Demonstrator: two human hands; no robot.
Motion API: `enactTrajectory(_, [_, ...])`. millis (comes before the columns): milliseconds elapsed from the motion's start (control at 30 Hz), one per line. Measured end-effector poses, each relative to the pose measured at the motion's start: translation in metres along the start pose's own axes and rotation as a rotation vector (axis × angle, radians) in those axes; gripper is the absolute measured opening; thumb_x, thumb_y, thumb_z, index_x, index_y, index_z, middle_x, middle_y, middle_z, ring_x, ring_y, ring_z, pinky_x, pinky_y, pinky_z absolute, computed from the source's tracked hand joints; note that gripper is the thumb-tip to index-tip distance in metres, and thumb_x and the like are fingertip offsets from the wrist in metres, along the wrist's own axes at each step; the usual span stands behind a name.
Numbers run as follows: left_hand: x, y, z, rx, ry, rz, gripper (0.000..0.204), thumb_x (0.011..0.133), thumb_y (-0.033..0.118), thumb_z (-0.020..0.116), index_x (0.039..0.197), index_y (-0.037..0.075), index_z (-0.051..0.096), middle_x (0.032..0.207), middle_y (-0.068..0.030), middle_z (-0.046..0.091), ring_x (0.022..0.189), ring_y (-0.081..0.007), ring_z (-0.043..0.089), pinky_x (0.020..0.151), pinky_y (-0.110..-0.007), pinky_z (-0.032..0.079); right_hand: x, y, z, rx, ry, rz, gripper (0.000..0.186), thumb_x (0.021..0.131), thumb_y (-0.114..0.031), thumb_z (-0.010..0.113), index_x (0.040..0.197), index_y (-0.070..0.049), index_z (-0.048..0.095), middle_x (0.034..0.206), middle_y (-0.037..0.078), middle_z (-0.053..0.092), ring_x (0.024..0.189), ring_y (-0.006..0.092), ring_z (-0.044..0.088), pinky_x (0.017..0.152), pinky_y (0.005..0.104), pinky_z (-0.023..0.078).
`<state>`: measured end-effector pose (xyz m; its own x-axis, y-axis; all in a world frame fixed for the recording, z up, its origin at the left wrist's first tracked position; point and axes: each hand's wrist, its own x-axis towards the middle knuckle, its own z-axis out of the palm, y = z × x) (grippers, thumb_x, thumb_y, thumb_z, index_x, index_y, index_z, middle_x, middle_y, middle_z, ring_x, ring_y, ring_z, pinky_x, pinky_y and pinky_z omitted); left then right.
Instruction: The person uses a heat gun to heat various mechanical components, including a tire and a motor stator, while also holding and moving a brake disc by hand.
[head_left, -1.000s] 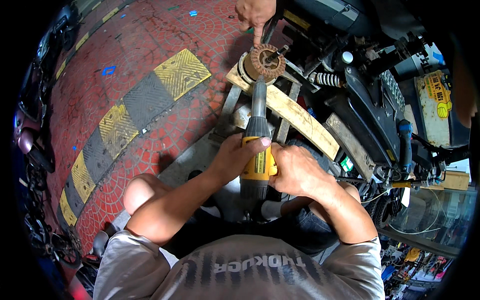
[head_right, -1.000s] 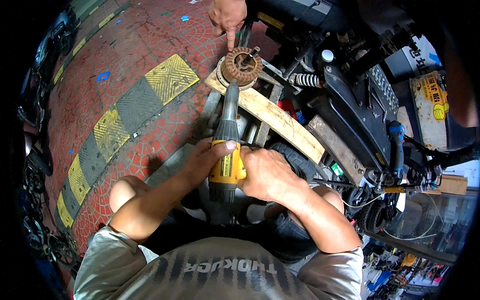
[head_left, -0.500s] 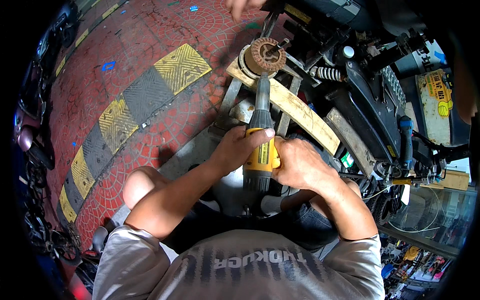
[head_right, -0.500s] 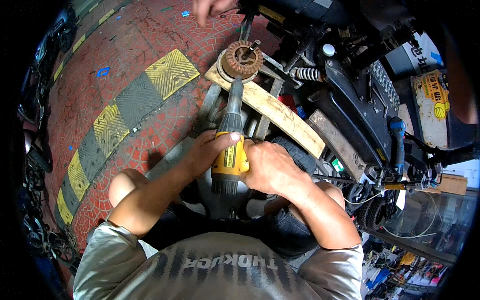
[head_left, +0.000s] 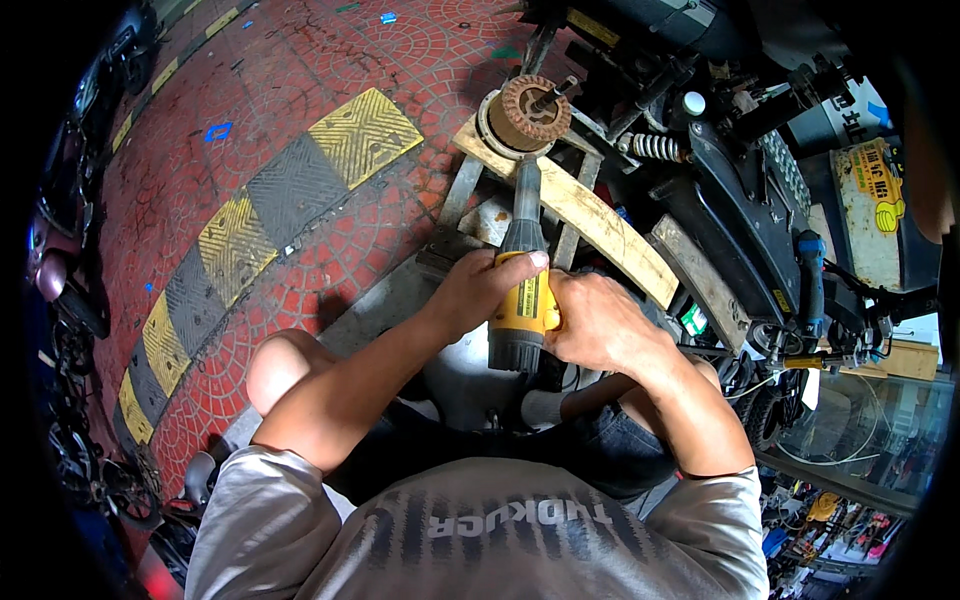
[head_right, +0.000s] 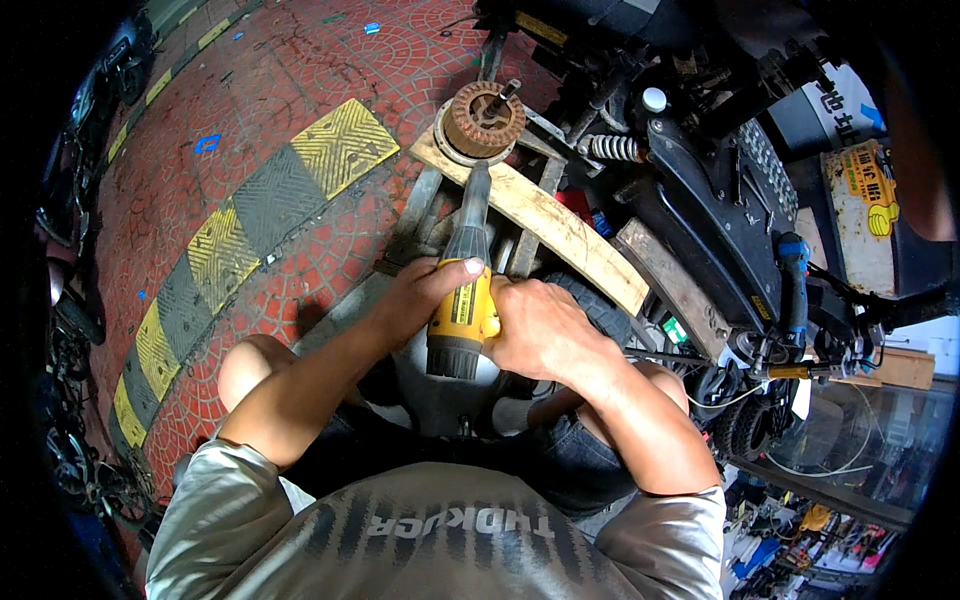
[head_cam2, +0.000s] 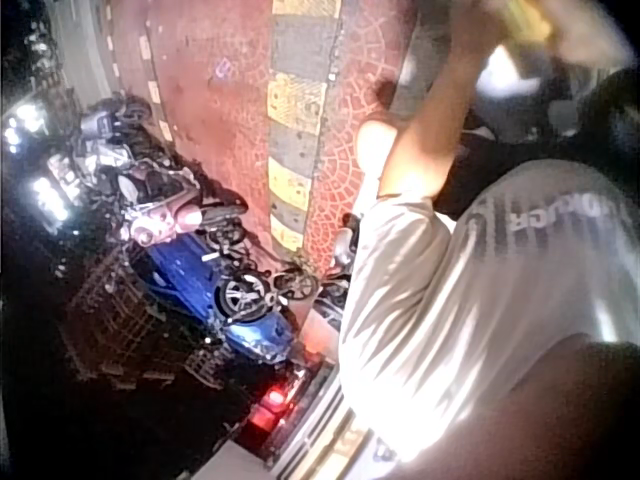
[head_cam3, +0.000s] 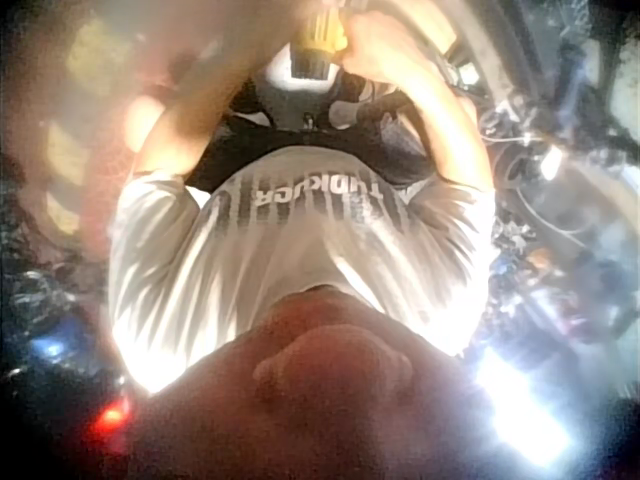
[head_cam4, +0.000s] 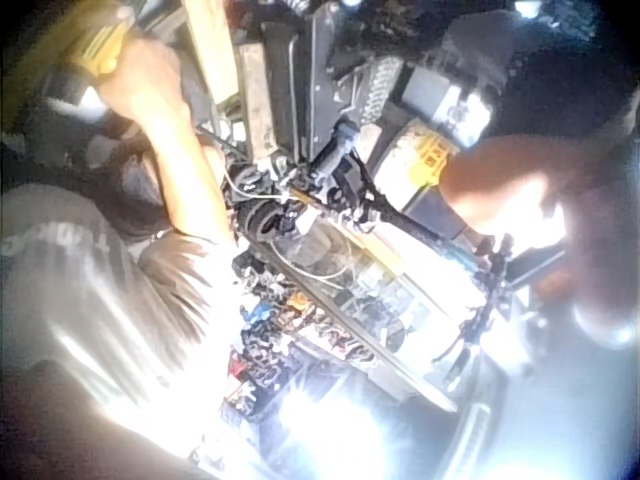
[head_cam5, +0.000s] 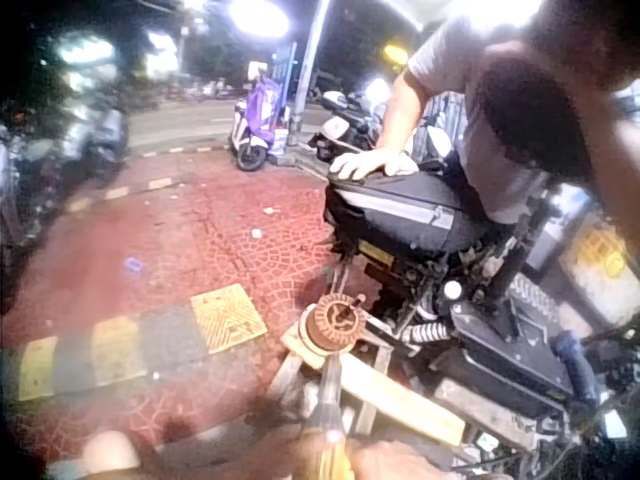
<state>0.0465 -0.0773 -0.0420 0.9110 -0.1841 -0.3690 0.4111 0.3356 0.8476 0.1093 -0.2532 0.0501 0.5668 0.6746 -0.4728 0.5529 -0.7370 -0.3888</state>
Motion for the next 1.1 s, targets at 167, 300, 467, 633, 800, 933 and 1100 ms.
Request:
enactTrajectory(167, [0.007, -0.013, -0.001, -0.034, 0.006, -0.011, 0.045, 0.101, 0.047, 0.066, 0.098, 0.003, 0.075, 0.088, -0.0041, 0.073, 0.079, -0.011, 0.068, 0.076, -0.028, 0.054, 0.0, -0.002, -0.001, -0.044, -0.018, 0.041, 0.037, 0.08, -0.021, 0.074, 0.106, 0.005, 0.068, 0.092, 0.031, 0.073, 0.094, 0.046, 0.073, 0.087, 0.0514, 0.058])
enactTrajectory(300, [0.006, -0.01, 0.001, 0.032, 0.019, 0.071, 0.046, 0.1, 0.048, 0.066, 0.097, 0.003, 0.075, 0.087, -0.0041, 0.073, 0.077, -0.0114, 0.068, 0.075, -0.029, 0.054, -0.004, 0.003, 0.002, -0.049, 0.053, -0.007, 0.038, 0.077, -0.018, 0.076, 0.104, 0.006, 0.065, 0.087, 0.03, 0.071, 0.09, 0.047, 0.072, 0.083, 0.0514, 0.057])
enactTrajectory(467, [0.011, -0.018, -0.001, 0.004, 0.011, -0.024, 0.048, 0.099, 0.05, 0.066, 0.095, 0.003, 0.075, 0.085, -0.0051, 0.073, 0.077, -0.0119, 0.068, 0.074, -0.029, 0.054, -0.002, 0.005, 0.005, -0.018, 0.019, 0.006, 0.038, 0.077, -0.018, 0.076, 0.104, 0.006, 0.064, 0.087, 0.03, 0.071, 0.09, 0.0474, 0.071, 0.083, 0.0519, 0.057])
enactTrajectory(633, [0.013, -0.024, -0.002, 0.055, 0.042, 0.051, 0.049, 0.099, 0.05, 0.066, 0.095, 0.003, 0.076, 0.086, -0.0053, 0.073, 0.077, -0.0124, 0.068, 0.074, -0.029, 0.054, -0.005, 0.004, 0.004, -0.05, 0.037, -0.007, 0.038, 0.082, -0.023, 0.075, 0.107, 0.005, 0.067, 0.09, 0.03, 0.074, 0.093, 0.046, 0.073, 0.086, 0.0522, 0.058])
enactTrajectory(800, [0.009, -0.015, -0.003, -0.035, 0.03, 0.07, 0.045, 0.098, 0.047, 0.069, 0.097, 0.002, 0.076, 0.087, -0.0046, 0.074, 0.078, -0.0116, 0.069, 0.075, -0.028, 0.054, -0.005, -0.002, 0.001, -0.023, 0.064, -0.044, 0.039, 0.082, -0.022, 0.074, 0.108, 0.006, 0.065, 0.09, 0.03, 0.073, 0.091, 0.0468, 0.073, 0.085, 0.0524, 0.058])
enactTrajectory(933, [0.008, -0.019, -0.008, -0.061, 0.033, 0.055, 0.046, 0.099, 0.047, 0.069, 0.1, 0.002, 0.076, 0.088, -0.0046, 0.074, 0.08, -0.0116, 0.069, 0.076, -0.028, 0.054, 0.0, -0.005, 0.002, -0.011, 0.038, -0.056, 0.039, 0.082, -0.022, 0.074, 0.109, 0.006, 0.065, 0.089, 0.03, 0.073, 0.091, 0.0471, 0.073, 0.085, 0.0528, 0.058])
enactTrajectory(1100, [-0.003, -0.012, -0.01, -0.067, 0.048, 0.036, 0.046, 0.099, 0.047, 0.07, 0.102, 0.001, 0.076, 0.09, -0.0047, 0.075, 0.08, -0.0118, 0.07, 0.077, -0.028, 0.055, 0.0, -0.012, 0.005, 0.015, 0.045, -0.052, 0.038, 0.078, -0.018, 0.075, 0.105, 0.005, 0.064, 0.089, 0.029, 0.072, 0.091, 0.0481, 0.071, 0.083, 0.0522, 0.057])
